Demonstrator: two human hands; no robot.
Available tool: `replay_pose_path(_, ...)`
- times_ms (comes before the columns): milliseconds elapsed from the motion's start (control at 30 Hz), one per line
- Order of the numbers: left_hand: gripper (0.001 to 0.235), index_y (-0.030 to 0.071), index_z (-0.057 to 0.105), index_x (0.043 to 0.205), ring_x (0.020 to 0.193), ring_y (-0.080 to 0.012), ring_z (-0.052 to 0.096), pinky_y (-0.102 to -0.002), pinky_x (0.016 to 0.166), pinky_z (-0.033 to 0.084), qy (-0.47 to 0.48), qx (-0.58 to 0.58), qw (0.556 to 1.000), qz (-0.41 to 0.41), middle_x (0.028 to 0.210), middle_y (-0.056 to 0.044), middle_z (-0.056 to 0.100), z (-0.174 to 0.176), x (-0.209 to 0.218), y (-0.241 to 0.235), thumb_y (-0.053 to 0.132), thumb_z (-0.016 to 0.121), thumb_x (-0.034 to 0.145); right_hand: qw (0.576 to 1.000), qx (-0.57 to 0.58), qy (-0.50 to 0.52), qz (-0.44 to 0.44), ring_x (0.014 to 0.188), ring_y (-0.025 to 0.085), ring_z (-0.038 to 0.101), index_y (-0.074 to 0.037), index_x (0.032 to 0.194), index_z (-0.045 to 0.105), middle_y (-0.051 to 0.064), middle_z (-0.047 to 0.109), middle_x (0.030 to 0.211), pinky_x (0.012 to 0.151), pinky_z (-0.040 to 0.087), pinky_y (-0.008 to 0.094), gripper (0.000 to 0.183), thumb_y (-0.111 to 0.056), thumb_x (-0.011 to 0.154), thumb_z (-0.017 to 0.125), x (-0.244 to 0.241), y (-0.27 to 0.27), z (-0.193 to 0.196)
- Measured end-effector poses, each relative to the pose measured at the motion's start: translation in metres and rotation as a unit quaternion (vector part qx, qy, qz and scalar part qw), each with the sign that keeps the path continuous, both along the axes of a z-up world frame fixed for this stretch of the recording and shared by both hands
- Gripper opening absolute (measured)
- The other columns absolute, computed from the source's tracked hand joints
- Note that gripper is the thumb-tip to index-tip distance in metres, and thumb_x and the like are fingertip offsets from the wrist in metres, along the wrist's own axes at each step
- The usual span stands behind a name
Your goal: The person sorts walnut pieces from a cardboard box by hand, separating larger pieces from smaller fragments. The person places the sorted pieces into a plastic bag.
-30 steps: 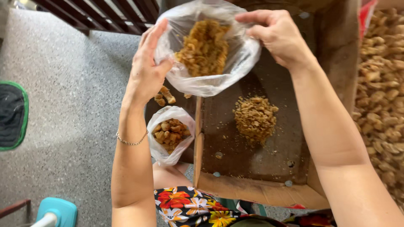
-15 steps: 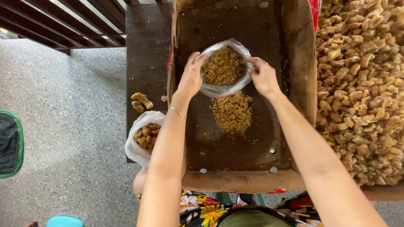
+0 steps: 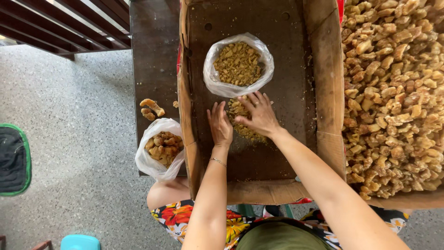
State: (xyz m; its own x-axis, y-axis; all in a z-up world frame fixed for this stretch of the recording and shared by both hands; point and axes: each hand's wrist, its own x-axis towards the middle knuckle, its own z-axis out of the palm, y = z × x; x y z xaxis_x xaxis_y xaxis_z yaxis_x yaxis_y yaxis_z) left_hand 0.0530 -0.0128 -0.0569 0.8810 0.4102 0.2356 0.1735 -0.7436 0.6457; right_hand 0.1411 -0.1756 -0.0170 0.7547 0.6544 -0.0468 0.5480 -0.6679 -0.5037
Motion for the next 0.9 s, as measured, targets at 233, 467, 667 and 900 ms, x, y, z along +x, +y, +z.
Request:
replay_pose_path(233, 0.045, 0.012, 0.049, 0.146, 0.147, -0.0294, 0.042, -0.050, 0.127, 0.026, 0.045, 0.099, 0.994, 0.002, 0.150, -0.009, 0.054, 0.003, -0.008, 0.001, 0.005, 0.050, 0.101, 0.983, -0.037, -0.167, 0.063, 0.138, 0.038, 0.039, -0.027, 0.138, 0.060, 0.013, 0.046, 0.149, 0.109, 0.033, 0.062, 0.078, -0.058, 0.070, 0.083, -0.034, -0.008, 0.010)
replay_pose_path(467, 0.048, 0.015, 0.048, 0.147, 0.146, -0.0280, 0.040, -0.050, 0.128, 0.025, 0.084, 0.120, 0.989, 0.012, 0.147, -0.008, 0.053, 0.006, -0.009, 0.000, 0.004, 0.049, 0.100, 0.982, 0.113, -0.151, 0.016, 0.114, 0.032, 0.064, -0.019, 0.124, 0.067, 0.010, 0.064, 0.121, 0.102, 0.054, 0.053, 0.048, -0.025, 0.079, 0.082, -0.022, -0.018, 0.002)
replay_pose_path(667, 0.047, 0.015, 0.047, 0.146, 0.147, -0.0290, 0.039, -0.051, 0.129, 0.023, 0.089, 0.112, 0.990, 0.009, 0.146, -0.008, 0.051, 0.001, -0.011, -0.001, 0.004, 0.050, 0.100, 0.959, 0.260, -0.059, -0.100, 0.092, 0.021, 0.066, -0.015, 0.116, 0.067, 0.010, 0.063, 0.105, 0.072, 0.064, 0.031, 0.023, -0.014, 0.094, 0.073, -0.001, -0.001, 0.034)
replay_pose_path(900, 0.047, 0.014, 0.047, 0.147, 0.146, -0.0297, 0.040, -0.052, 0.128, 0.025, 0.081, 0.103, 0.991, 0.002, 0.146, -0.009, 0.052, 0.005, -0.012, 0.001, 0.005, 0.050, 0.101, 0.986, 0.153, -0.026, -0.057, 0.112, 0.034, 0.063, -0.014, 0.125, 0.066, 0.019, 0.060, 0.125, 0.091, 0.058, 0.048, 0.033, -0.036, 0.100, 0.070, 0.115, 0.061, 0.066)
